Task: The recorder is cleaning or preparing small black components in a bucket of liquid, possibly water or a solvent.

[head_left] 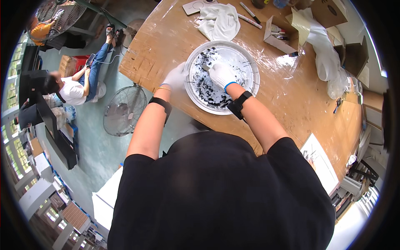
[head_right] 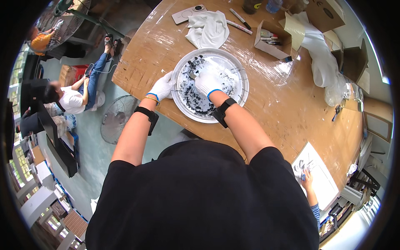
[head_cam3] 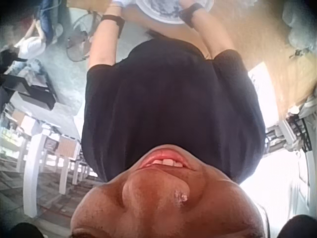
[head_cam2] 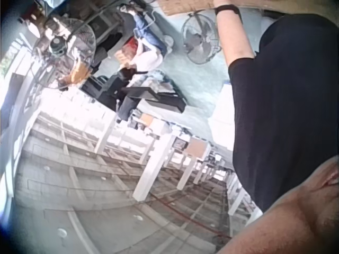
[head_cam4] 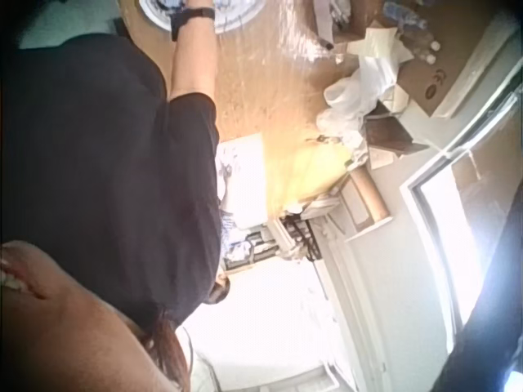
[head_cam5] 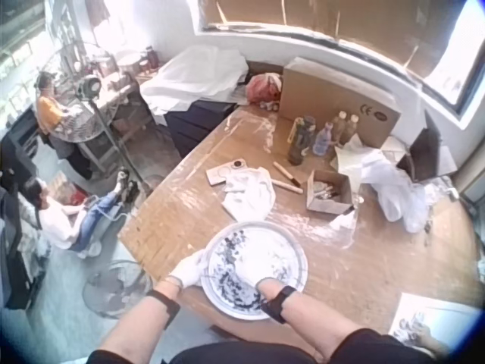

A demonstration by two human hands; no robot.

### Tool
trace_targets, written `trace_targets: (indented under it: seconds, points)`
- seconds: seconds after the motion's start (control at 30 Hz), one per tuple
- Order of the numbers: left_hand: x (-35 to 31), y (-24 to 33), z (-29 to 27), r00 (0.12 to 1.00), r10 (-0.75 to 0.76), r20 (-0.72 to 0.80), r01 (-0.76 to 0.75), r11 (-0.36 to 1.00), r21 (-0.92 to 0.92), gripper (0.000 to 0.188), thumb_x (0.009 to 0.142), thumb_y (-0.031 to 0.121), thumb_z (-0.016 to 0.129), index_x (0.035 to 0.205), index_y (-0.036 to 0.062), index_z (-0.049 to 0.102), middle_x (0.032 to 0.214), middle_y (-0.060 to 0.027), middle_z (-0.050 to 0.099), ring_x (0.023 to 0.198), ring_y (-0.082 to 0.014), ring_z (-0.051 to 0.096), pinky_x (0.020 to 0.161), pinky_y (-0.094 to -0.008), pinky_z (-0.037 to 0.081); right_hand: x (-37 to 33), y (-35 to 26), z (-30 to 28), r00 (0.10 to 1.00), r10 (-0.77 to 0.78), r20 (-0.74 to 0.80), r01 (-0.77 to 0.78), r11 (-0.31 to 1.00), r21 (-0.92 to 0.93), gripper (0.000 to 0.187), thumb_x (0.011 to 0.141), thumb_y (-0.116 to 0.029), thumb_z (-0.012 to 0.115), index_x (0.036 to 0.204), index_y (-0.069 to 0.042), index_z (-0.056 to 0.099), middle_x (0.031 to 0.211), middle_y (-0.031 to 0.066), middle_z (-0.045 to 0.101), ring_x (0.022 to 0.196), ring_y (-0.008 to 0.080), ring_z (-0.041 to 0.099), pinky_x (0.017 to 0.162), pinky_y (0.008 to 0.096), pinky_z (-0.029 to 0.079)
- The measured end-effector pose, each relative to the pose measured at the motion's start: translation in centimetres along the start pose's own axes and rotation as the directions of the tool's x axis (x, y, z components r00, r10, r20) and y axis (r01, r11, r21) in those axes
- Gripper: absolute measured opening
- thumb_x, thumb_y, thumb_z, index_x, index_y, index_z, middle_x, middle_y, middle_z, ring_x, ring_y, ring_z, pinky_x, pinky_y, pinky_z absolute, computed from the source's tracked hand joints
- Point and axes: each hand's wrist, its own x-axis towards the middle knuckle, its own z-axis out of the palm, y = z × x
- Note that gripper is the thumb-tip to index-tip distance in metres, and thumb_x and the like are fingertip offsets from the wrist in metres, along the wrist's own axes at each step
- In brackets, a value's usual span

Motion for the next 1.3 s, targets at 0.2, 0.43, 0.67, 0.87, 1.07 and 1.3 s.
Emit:
trace_targets:
  seconds: [0.2, 0.43, 0.67, 0.87, 1.07, 1.3]
  points:
    - [0.5, -1.5, 0.0, 0.988, 0.123, -0.093, -0.117, 0.991, 0.065, 0.036, 0.092, 0.009, 0.045, 0.127, 0.0036, 0.051, 0.117, -0.0146, 0.062, 0.108, -0.0234, 0.058, 0.094, -0.033, 0.044, 0.6, 2.1, 0.3, 0.997, -0.073, 0.007, 0.073, 0.997, -0.006, 0.033, 0.085, -0.025, 0.049, 0.089, 0.002, 0.067, 0.08, 0.0257, 0.065, 0.077, 0.0395, 0.064, 0.074, 0.0445, 0.05]
    - [-0.3, 0.0, -0.2, 0.999, 0.021, -0.026, -0.02, 0.999, 0.035, 0.044, 0.094, 0.014, 0.049, 0.136, 0.0022, 0.044, 0.128, -0.0174, 0.056, 0.119, -0.0256, 0.054, 0.101, -0.0327, 0.039, 0.4, 1.0, 0.4, 0.993, -0.083, 0.079, 0.087, 0.995, -0.045, 0.03, 0.085, -0.025, 0.05, 0.092, -0.002, 0.068, 0.077, 0.02, 0.066, 0.075, 0.035, 0.065, 0.074, 0.0428, 0.05]
    - [-0.8, 0.8, 0.1, 1.0, 0.0, -0.026, -0.002, 0.997, -0.074, 0.043, 0.094, 0.013, 0.048, 0.136, 0.0032, 0.044, 0.127, -0.0163, 0.058, 0.117, -0.0241, 0.055, 0.1, -0.0319, 0.04, 0.6, 2.0, -1.0, 0.997, -0.076, 0.02, 0.077, 0.997, -0.001, 0.03, 0.085, -0.024, 0.052, 0.088, 0.001, 0.068, 0.076, 0.0254, 0.064, 0.075, 0.0378, 0.064, 0.073, 0.043, 0.05]
    - [0.1, -0.8, -0.3, 0.997, 0.073, -0.034, -0.071, 0.997, 0.038, 0.042, 0.094, 0.013, 0.048, 0.135, 0.0033, 0.045, 0.126, -0.0158, 0.058, 0.116, -0.0236, 0.055, 0.099, -0.0318, 0.04, 0.0, 1.2, -1.4, 0.991, -0.019, 0.135, 0.007, 0.996, 0.091, 0.029, 0.084, -0.024, 0.05, 0.088, 0.0, 0.067, 0.075, 0.0234, 0.064, 0.073, 0.036, 0.065, 0.071, 0.0435, 0.05]
    - [0.3, -1.0, -0.2, 0.996, 0.088, -0.028, -0.087, 0.995, 0.046, 0.043, 0.094, 0.014, 0.048, 0.136, 0.0041, 0.044, 0.126, -0.0161, 0.058, 0.116, -0.024, 0.055, 0.098, -0.0316, 0.041, -0.5, 1.0, -0.3, 0.996, 0.008, 0.091, -0.003, 0.999, -0.047, 0.032, 0.083, -0.024, 0.048, 0.085, -0.001, 0.071, 0.087, 0.0246, 0.066, 0.083, 0.0387, 0.065, 0.081, 0.0443, 0.05]
    - [0.7, -1.3, -0.2, 0.999, 0.039, -0.031, -0.038, 0.998, 0.044, 0.043, 0.095, 0.014, 0.049, 0.136, 0.0039, 0.045, 0.125, -0.0153, 0.059, 0.114, -0.0223, 0.056, 0.097, -0.0308, 0.042, -0.5, -0.1, 0.7, 0.993, 0.004, 0.12, -0.002, 1.0, -0.015, 0.032, 0.084, -0.025, 0.048, 0.086, -0.001, 0.069, 0.078, 0.023, 0.065, 0.075, 0.0375, 0.064, 0.074, 0.044, 0.05]
